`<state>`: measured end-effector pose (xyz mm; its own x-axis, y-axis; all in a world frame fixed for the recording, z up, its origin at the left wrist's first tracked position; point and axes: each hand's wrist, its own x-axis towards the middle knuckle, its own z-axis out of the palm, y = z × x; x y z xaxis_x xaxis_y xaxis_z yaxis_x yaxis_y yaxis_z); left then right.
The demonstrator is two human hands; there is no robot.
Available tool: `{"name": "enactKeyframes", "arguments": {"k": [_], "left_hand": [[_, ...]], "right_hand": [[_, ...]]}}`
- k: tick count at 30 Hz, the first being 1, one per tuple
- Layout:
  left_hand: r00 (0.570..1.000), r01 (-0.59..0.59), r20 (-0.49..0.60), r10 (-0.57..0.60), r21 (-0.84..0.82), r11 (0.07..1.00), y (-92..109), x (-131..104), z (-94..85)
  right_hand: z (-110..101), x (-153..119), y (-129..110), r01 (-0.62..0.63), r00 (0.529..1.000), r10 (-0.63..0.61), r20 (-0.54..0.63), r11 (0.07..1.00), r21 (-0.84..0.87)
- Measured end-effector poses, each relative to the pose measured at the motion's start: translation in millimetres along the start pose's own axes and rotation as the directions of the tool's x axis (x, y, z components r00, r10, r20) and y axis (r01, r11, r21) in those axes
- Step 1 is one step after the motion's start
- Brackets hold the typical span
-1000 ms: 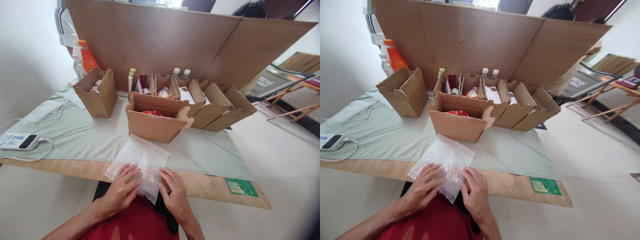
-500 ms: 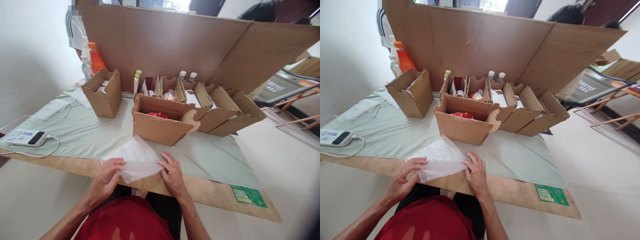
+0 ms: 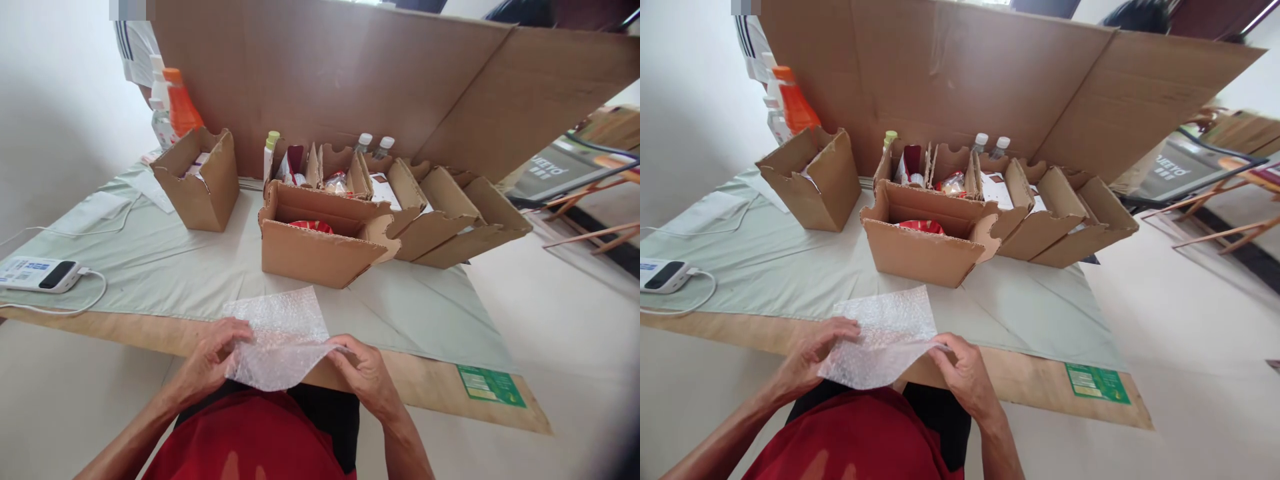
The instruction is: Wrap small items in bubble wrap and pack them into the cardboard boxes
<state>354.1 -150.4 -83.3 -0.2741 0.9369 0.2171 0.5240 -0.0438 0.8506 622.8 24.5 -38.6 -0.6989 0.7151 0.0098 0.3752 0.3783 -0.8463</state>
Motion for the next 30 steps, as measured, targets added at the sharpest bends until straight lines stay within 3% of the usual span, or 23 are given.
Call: {"name": "enactKeyframes", "arguments": {"k": [2, 5, 8, 12, 17, 20, 25, 30], "left_hand": [[0.993, 0.104, -0.056, -0.103, 0.016, 0.994, -2.8, -2.7, -1.1], [0.940, 0.310, -0.155, -0.305, 0.005, 0.951, -7.4, -2.5, -5.0], [0.919, 0.370, -0.129, -0.373, -0.051, 0.928, -8.7, -0.7, -8.4], [0.933, 0.327, -0.173, -0.315, 0.045, 0.944, -1.0, 0.5, -9.5], [0.951, 0.173, -0.296, -0.091, 0.266, 0.948, 2.7, 1.5, -8.5], [0.953, 0.134, -0.304, -0.004, 0.410, 0.902, -3.2, -1.8, -6.8], [0.962, 0.140, -0.271, 0.017, 0.547, 0.825, -8.1, -11.2, -3.0], [0.955, 0.189, -0.297, -0.030, 0.523, 0.831, -7.8, -18.5, -3.8]], "right_hand": [[3.8, 5.2, -1.0, -0.019, 0.999, 0.020, -0.037, 0.999, 0.034], [8.7, 16.5, 3.9, -0.020, 0.997, 0.027, -0.073, 0.995, 0.097], [15.1, 24.4, 15.9, -0.037, 0.999, 0.037, -0.001, 0.994, 0.103], [23.7, 27.6, 29.4, -0.033, 0.998, 0.035, -0.050, 0.999, 0.043], [30.7, 32.2, 28.6, 0.007, 0.990, -0.007, -0.143, 1.000, -0.005], [39.4, 35.6, 27.3, 0.064, 0.978, -0.089, -0.191, 0.989, -0.133], [54.9, 37.2, 34.5, 0.039, 0.954, -0.152, -0.259, 0.918, -0.395], [54.7, 39.8, 43.1, 0.005, 0.938, -0.178, -0.298, 0.864, -0.503]]}}
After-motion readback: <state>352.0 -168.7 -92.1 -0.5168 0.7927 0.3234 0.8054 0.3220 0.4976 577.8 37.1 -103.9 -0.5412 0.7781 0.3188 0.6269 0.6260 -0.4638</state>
